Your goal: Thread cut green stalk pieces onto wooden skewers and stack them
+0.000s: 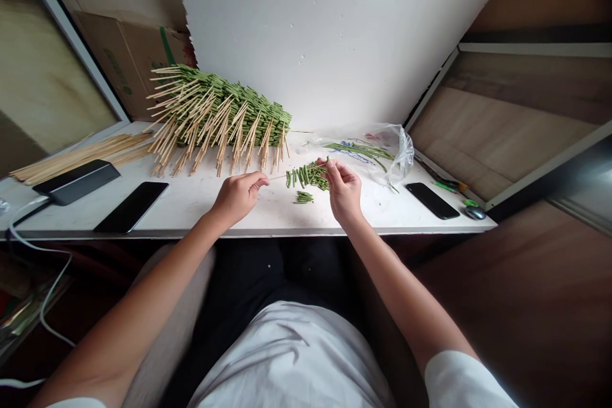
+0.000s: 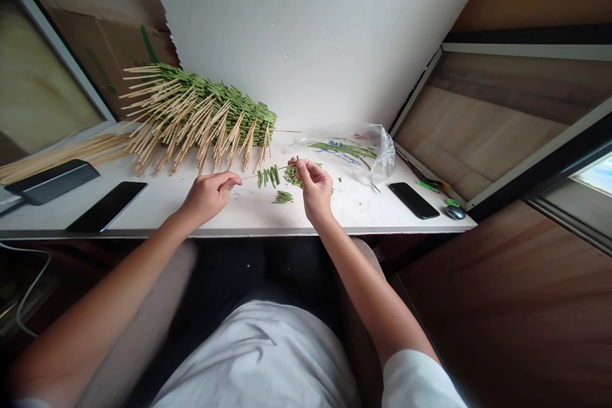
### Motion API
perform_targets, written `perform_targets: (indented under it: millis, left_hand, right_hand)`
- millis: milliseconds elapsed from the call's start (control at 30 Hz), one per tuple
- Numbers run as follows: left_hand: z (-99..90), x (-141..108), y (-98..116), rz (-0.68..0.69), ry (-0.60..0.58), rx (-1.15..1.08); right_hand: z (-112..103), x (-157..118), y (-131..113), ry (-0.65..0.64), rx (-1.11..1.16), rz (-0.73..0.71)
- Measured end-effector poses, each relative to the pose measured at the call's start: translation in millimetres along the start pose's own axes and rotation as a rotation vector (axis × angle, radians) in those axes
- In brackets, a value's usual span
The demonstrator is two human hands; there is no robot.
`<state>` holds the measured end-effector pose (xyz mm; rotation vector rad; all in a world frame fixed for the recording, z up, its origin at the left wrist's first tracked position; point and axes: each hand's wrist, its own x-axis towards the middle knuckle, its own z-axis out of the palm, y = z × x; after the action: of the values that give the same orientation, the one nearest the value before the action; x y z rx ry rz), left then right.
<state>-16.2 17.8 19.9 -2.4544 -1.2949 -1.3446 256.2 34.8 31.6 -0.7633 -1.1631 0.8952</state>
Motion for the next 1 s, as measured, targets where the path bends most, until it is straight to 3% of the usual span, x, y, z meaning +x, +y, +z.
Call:
perform_targets:
  millis: [267,533,1000]
  left_hand:
    - [0.0,1,-6,-0.064,-0.184,-0.109]
    - [1.4,3,1,-0.074,0.017,-0.2]
    - [10.1,-4,-4,-0.028,-0.05,-0.14]
  right_hand:
    - [-1,2,-14,-0.023,-0.079,-0.03]
    - [-10,11,-5,0.003,-0.041,0.016]
    - [5,-4,-14,-0.022,-0.063,-0.031]
